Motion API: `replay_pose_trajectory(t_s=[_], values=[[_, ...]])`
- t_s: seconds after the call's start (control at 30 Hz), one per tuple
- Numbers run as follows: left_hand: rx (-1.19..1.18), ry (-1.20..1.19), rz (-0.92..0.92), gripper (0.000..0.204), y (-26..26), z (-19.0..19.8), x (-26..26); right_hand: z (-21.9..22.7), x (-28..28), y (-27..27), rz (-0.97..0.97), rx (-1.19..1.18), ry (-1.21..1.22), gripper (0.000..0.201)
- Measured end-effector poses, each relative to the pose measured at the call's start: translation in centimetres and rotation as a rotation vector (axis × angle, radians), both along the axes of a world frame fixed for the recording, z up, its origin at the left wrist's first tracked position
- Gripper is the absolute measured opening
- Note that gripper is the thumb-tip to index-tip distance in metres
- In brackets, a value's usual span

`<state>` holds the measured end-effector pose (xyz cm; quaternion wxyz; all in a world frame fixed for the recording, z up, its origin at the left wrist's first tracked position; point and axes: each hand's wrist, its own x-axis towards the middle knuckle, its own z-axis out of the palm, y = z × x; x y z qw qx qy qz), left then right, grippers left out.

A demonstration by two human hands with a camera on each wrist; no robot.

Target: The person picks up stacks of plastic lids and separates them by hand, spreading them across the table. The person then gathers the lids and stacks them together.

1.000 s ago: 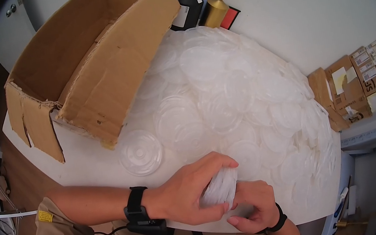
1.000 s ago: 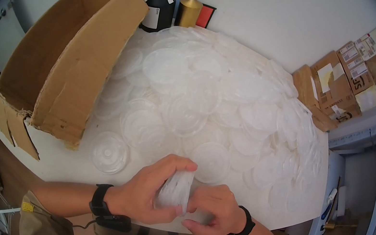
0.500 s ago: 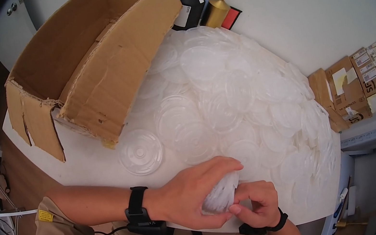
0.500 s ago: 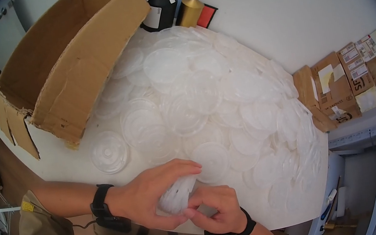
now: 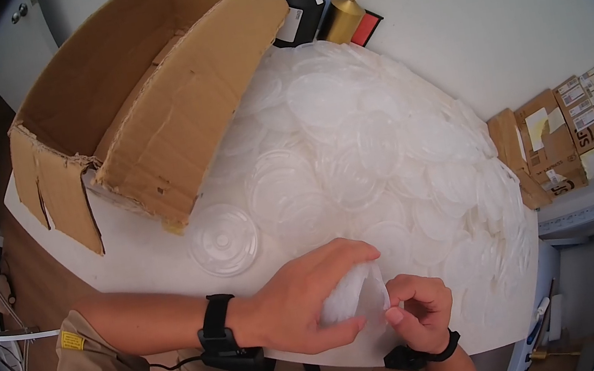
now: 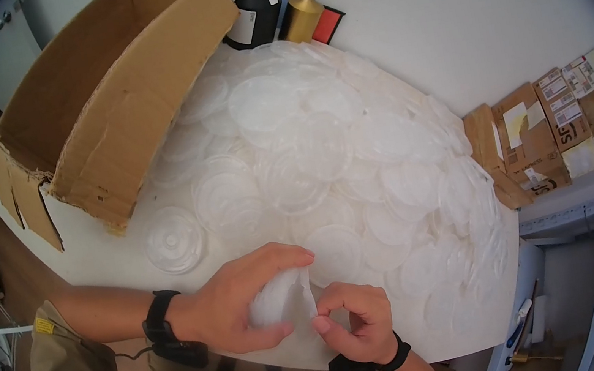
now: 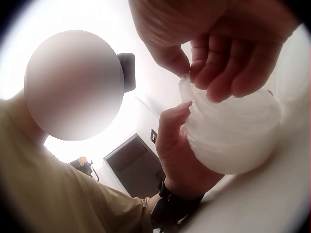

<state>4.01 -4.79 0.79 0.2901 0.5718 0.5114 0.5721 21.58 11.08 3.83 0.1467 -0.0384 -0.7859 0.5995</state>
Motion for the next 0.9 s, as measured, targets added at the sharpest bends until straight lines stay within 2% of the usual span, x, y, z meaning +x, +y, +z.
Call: replay_pose_trajectory(t_s=[0.07, 0.1, 0.17, 0.23, 0.3, 0.37, 0.43, 0.6, 0.67, 0.77, 0.9], values=[[-0.004, 0.001, 0.038, 0.075, 0.2, 0.3, -0.1, 0.5, 0.3, 0.0, -0.189, -0.03, -0.021, 0.006], [0.031, 0.011, 0.092, 0.072, 0.2, 0.5, -0.2, 0.8, 0.5, 0.0, -0.189, -0.029, -0.02, 0.006], [0.066, 0.017, 0.147, 0.069, 0.2, 0.5, -0.1, 1.3, 1.2, 0.4, -0.406, -0.09, -0.089, 0.007], [0.092, 0.007, 0.214, 0.07, 0.3, 0.7, -0.2, 1.5, 1.0, 1.0, -0.454, -0.078, -0.08, 0.009], [0.095, -0.013, 0.229, 0.07, 0.3, 0.7, -0.3, 2.1, 0.5, 1.2, -0.613, -0.169, 0.007, 0.01], [0.098, -0.04, 0.247, 0.069, 0.3, 0.4, -0.2, 1.4, 0.6, 2.0, -0.609, -0.142, 0.065, 0.009], [0.074, -0.069, 0.237, 0.069, 0.3, 0.3, -0.3, 1.2, 0.2, 2.3, -0.702, -0.108, 0.16, 0.009], [0.052, -0.084, 0.215, 0.067, 0.1, 0.7, -0.3, 0.8, 0.1, 2.6, -0.626, -0.079, 0.189, 0.018], [0.047, -0.092, 0.209, 0.066, 0.0, 0.8, -0.3, 1.2, -0.3, 2.5, -0.572, -0.105, 0.126, 0.031], [0.033, -0.096, 0.196, 0.066, 0.1, 0.9, -0.4, 0.7, -0.3, 3.3, -0.576, -0.125, 0.106, 0.037], [0.047, -0.091, 0.19, 0.065, 0.1, 0.8, -0.3, 0.5, -0.2, 4.2, -0.599, -0.186, 0.12, 0.037]])
